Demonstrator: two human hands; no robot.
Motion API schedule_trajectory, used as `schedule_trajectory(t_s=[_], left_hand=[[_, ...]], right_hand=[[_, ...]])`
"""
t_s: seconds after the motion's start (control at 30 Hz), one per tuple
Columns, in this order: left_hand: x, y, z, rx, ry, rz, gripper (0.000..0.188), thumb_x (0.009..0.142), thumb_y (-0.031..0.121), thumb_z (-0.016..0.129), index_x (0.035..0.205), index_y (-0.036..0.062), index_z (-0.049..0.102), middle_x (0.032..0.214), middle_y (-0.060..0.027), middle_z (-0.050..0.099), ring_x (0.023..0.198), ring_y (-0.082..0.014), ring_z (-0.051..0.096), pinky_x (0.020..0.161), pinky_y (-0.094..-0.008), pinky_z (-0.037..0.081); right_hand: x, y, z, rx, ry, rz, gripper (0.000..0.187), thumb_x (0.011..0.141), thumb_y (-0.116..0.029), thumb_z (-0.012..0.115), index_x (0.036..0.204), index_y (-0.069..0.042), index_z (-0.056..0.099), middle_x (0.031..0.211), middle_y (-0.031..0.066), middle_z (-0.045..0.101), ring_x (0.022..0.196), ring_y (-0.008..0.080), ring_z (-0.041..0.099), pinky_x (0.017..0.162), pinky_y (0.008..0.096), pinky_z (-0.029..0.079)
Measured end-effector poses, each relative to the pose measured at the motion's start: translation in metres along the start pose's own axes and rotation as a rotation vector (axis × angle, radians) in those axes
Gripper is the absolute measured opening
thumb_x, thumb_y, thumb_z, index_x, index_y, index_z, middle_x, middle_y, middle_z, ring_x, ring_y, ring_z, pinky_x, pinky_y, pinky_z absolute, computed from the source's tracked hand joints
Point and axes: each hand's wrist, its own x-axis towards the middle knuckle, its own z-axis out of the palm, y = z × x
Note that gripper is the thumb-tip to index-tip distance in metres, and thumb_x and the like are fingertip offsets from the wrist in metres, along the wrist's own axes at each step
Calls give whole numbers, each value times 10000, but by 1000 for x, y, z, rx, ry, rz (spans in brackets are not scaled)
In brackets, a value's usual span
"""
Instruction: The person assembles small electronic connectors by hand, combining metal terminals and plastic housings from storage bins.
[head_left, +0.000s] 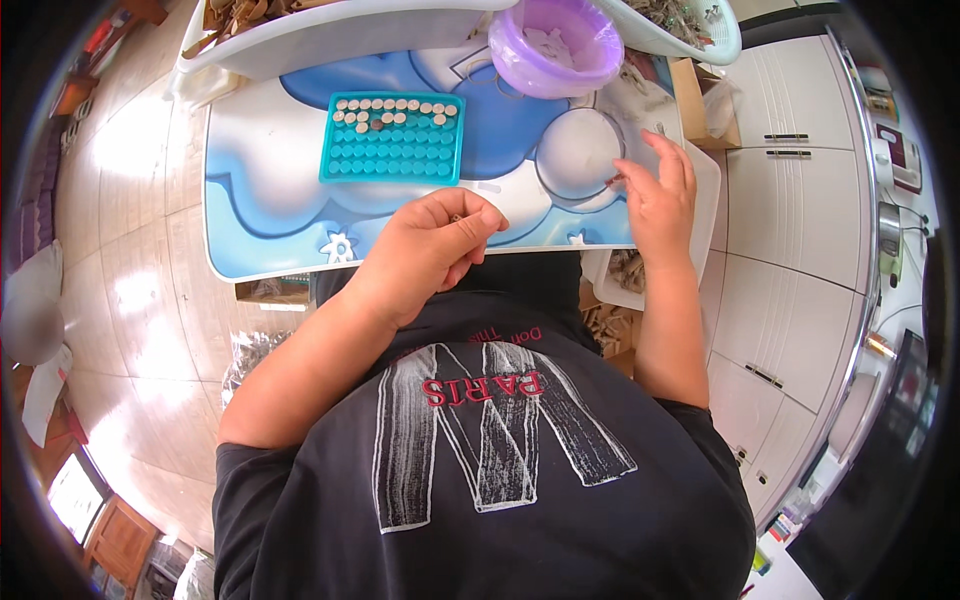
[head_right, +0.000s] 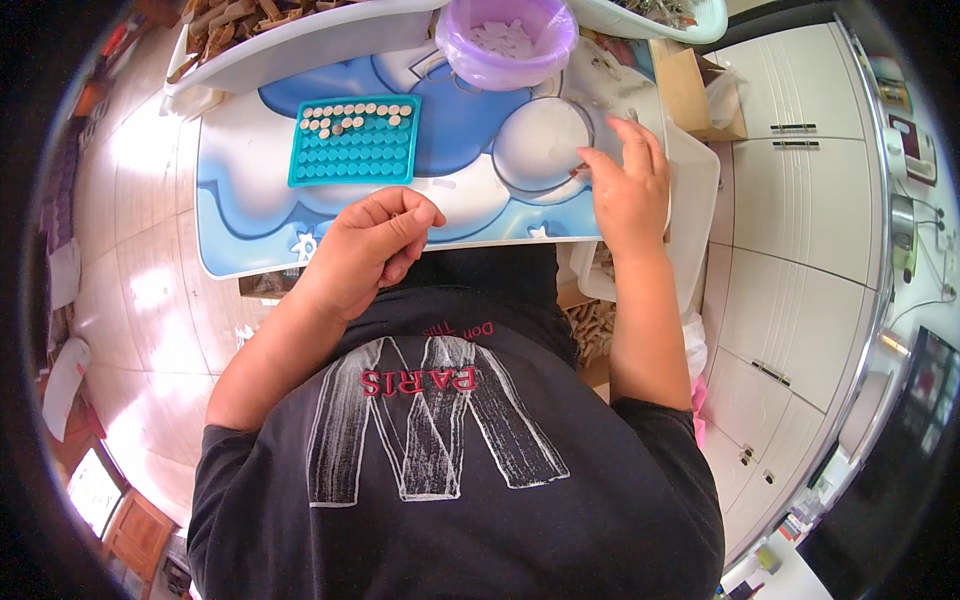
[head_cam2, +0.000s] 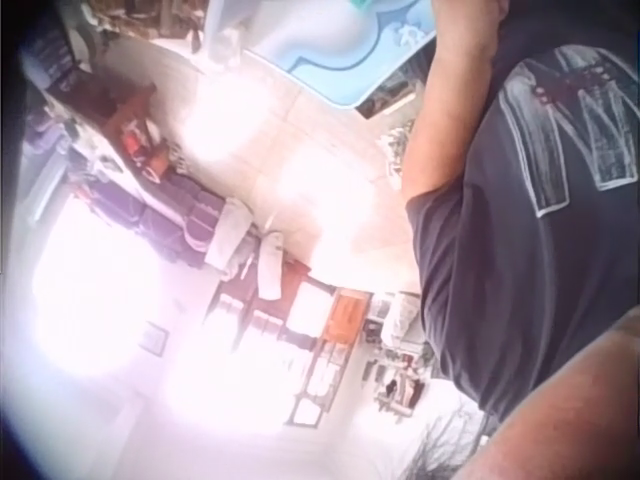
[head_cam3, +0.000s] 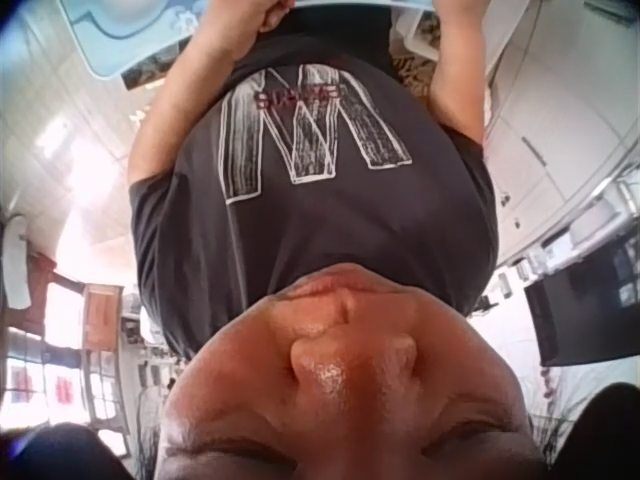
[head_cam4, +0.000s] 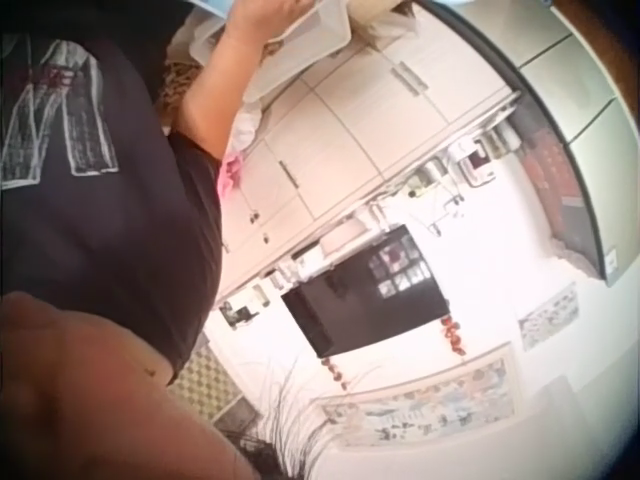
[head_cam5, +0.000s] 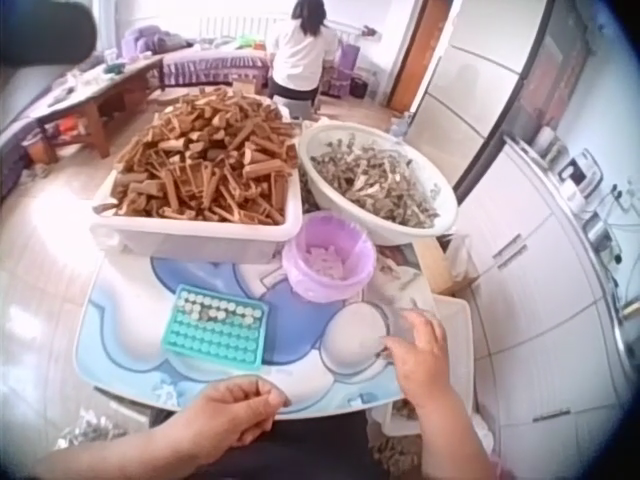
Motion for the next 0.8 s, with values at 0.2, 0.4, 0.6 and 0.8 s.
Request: schedule_trajectory(t_s=[0.2, 0.4, 0.6, 0.8], left_hand=[[-4, 0, 3, 83, 52, 211, 185, 871, 143, 623, 1019, 33, 601, 734, 53, 508, 508, 0, 348, 431, -159, 249], [-10, 4, 7, 55, 106, 290, 225, 851, 145, 652, 1042, 35, 610, 787, 52, 537, 559, 3, 386, 455, -155, 283], [-9, 0, -10, -84, 134, 181, 206, 873, 213, 632, 964, 30, 613, 713, 52, 535, 510, 0, 364, 424, -168, 258], [-10, -5, -20, -116, 112, 195, 209, 904, 219, 586, 948, 15, 609, 710, 38, 550, 478, -9, 351, 406, -169, 241]], right_hand=[[12, -47, -25, 750, 63, 326, 86, 784, -43, 653, 862, -8, 663, 810, 88, 635, 814, 188, 603, 723, 279, 463], [12, -111, -25, 1028, -287, 540, 101, 843, -53, 639, 882, 40, 639, 714, 27, 621, 612, 49, 537, 566, 200, 432], [19, -131, -20, 993, -239, 388, 143, 750, -57, 702, 867, -3, 640, 682, 82, 623, 598, 170, 589, 544, 283, 448], [22, -135, -7, 1003, -110, 253, 204, 721, -40, 719, 906, -35, 632, 732, 78, 640, 645, 204, 610, 576, 298, 464]])
